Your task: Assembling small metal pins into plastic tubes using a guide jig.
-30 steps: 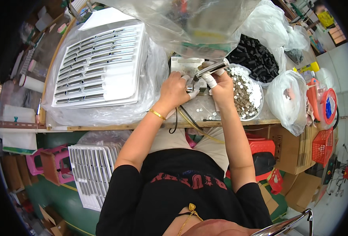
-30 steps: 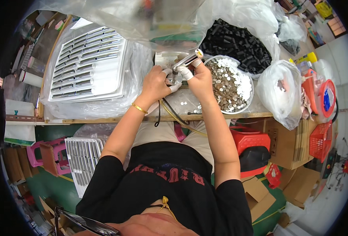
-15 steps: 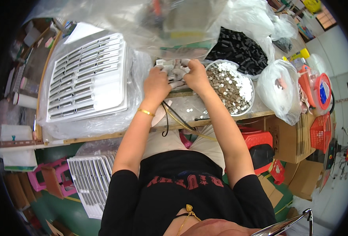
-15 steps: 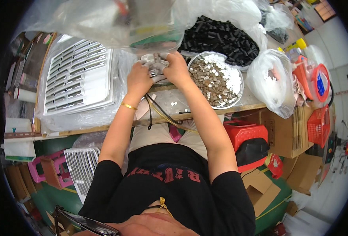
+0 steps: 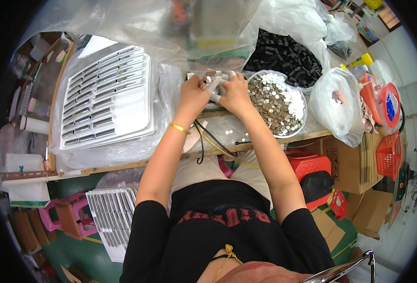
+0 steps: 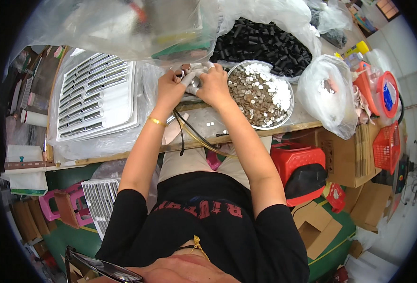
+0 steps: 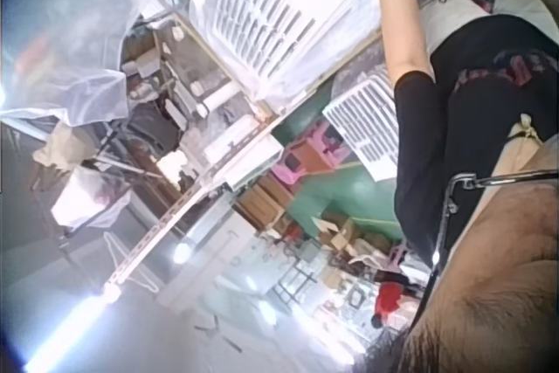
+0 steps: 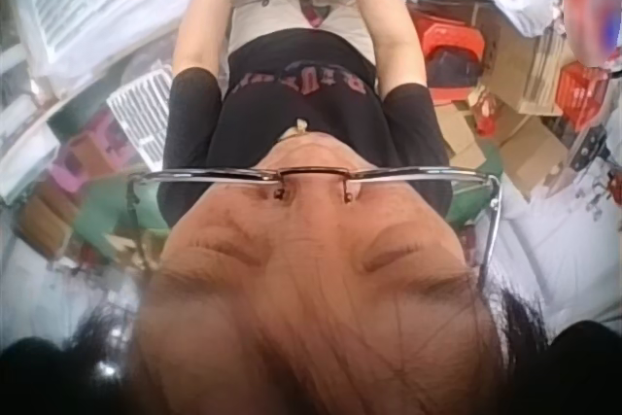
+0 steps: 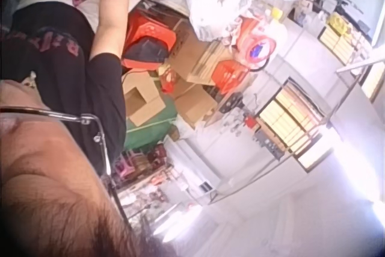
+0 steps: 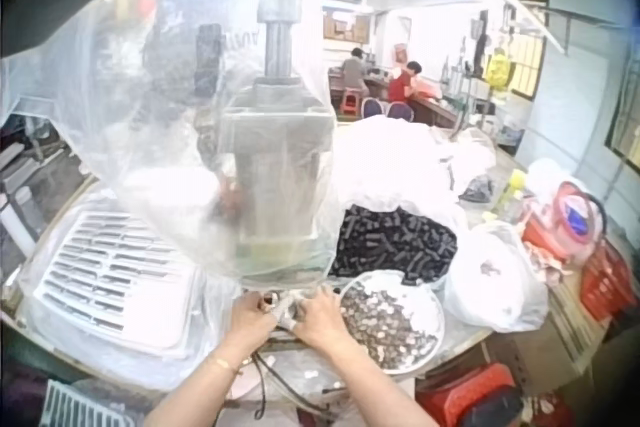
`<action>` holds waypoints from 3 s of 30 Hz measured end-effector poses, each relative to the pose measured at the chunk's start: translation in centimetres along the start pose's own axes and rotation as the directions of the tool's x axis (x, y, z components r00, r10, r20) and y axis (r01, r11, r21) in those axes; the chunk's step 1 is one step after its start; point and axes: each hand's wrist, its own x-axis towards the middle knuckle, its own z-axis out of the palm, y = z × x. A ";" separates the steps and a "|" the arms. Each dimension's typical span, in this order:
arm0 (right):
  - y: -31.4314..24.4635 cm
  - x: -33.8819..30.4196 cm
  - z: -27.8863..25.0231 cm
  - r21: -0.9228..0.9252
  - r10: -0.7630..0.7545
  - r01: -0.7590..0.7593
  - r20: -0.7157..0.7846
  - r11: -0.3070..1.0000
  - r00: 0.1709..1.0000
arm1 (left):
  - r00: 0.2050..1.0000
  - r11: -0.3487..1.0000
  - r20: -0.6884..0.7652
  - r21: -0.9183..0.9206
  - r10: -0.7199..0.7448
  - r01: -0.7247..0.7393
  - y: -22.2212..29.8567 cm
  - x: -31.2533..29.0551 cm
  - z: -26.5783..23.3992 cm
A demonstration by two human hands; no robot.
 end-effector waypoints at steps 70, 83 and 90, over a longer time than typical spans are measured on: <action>12.1 -1.7 -8.6 -0.214 0.473 -0.425 0.295 0.879 0.830 | 0.995 0.813 0.041 -0.575 -0.090 0.097 -3.7 -7.9 -2.6; 11.6 -2.3 -8.8 -0.224 0.431 -0.380 0.258 0.898 0.865 | 0.996 0.754 0.072 -0.650 -0.061 0.093 -3.9 -7.9 -3.3; 2.1 0.4 -8.8 0.579 0.239 -0.322 0.216 0.749 0.947 | 0.975 0.665 0.135 -0.714 -0.176 0.219 -3.5 -8.2 -4.0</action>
